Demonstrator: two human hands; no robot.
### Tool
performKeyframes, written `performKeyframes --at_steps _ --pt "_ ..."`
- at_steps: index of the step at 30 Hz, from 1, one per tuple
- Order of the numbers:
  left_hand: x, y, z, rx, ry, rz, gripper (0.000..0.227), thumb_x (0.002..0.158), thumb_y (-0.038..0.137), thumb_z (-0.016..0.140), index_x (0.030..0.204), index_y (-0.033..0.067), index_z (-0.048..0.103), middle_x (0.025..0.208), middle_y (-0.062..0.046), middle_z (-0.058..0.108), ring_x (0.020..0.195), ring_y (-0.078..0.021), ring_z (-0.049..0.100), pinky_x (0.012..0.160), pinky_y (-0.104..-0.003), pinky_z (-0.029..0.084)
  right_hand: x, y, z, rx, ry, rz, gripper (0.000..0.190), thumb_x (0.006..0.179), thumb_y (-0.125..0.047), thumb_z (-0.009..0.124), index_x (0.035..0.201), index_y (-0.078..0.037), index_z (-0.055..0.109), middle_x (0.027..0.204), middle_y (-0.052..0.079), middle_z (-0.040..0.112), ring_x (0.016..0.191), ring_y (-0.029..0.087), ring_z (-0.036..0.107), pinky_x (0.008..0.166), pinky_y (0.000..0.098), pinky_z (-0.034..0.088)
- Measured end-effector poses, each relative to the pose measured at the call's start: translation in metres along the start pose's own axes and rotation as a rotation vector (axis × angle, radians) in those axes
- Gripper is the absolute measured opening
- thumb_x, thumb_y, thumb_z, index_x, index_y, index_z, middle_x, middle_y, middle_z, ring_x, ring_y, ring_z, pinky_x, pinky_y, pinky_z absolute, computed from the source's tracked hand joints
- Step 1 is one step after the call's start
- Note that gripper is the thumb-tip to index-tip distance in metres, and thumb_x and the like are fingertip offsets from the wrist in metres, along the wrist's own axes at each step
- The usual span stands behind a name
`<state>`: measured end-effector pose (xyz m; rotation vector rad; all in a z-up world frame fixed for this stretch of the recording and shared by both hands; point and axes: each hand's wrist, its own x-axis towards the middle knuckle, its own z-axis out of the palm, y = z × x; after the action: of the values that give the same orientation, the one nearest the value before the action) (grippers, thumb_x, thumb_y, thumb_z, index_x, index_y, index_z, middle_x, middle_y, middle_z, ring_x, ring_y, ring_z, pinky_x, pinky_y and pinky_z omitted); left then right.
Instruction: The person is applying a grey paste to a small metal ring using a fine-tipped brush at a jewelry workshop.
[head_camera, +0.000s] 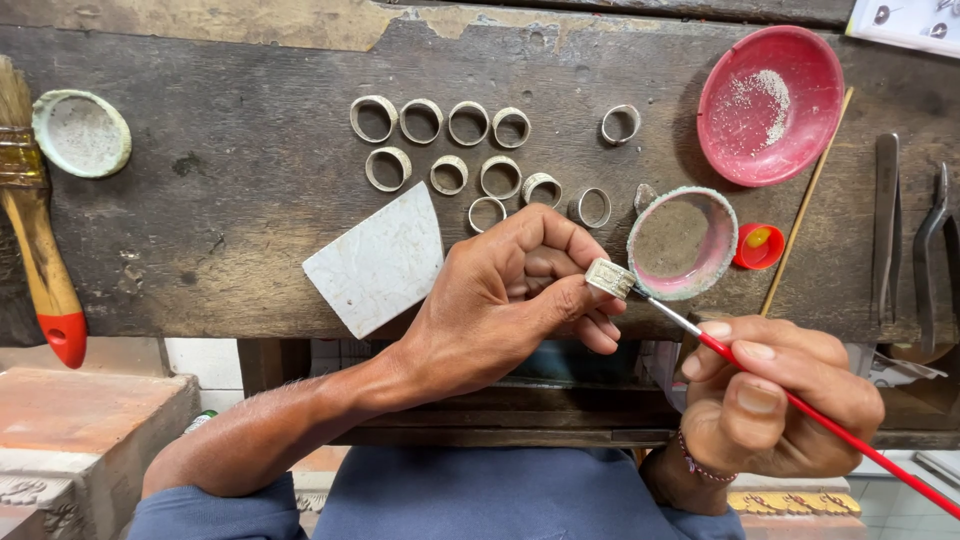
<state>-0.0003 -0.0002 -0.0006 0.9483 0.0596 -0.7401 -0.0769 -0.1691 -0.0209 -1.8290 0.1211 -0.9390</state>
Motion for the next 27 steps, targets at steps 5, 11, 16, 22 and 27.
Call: performKeyframes --at_steps 5,11,16,22,27 --pt "0.000 0.000 -0.001 0.004 -0.009 0.005 0.015 0.098 0.008 0.063 0.106 -0.0027 0.056 0.089 -0.025 0.074 0.074 -0.0302 0.078 0.073 -0.034 0.068 0.000 0.002 0.000 0.003 0.004 -0.012 0.025 0.105 -0.028 0.062 0.099 -0.007 0.050 0.082 0.021 0.058 0.048 0.019 0.048 0.046 0.0256 0.040" --pt "0.000 0.000 -0.001 0.011 -0.009 0.010 0.015 0.098 0.009 0.063 0.106 -0.0024 0.056 0.089 -0.024 0.073 0.073 -0.0300 0.078 0.074 -0.034 0.068 0.000 0.002 -0.001 0.010 -0.006 -0.005 0.024 0.105 -0.028 0.062 0.100 -0.008 0.049 0.082 0.021 0.058 0.048 0.019 0.048 0.046 0.0253 0.040" --pt "0.000 0.001 -0.001 0.023 -0.009 0.009 0.015 0.098 0.009 0.063 0.105 -0.0024 0.057 0.089 -0.024 0.074 0.073 -0.0297 0.078 0.073 -0.034 0.068 -0.001 0.003 -0.003 0.019 -0.027 0.006 0.022 0.105 -0.027 0.062 0.100 -0.008 0.051 0.083 0.021 0.059 0.049 0.019 0.050 0.047 0.0248 0.042" --pt "0.000 0.002 -0.001 0.039 -0.013 0.014 0.014 0.099 0.008 0.063 0.106 -0.0020 0.057 0.090 -0.023 0.074 0.074 -0.0292 0.078 0.074 -0.032 0.067 -0.002 0.000 0.001 0.034 -0.009 0.016 0.022 0.104 -0.026 0.063 0.100 -0.008 0.051 0.080 0.019 0.055 0.052 0.017 0.051 0.057 0.0279 0.052" --pt "0.000 0.003 -0.001 0.019 -0.008 -0.006 0.014 0.098 0.008 0.063 0.106 -0.0032 0.057 0.091 -0.026 0.074 0.074 -0.0296 0.078 0.075 -0.033 0.068 -0.002 -0.003 0.002 0.013 0.002 0.040 0.023 0.104 -0.028 0.063 0.100 -0.009 0.050 0.083 0.019 0.057 0.051 0.017 0.049 0.056 0.0272 0.050"
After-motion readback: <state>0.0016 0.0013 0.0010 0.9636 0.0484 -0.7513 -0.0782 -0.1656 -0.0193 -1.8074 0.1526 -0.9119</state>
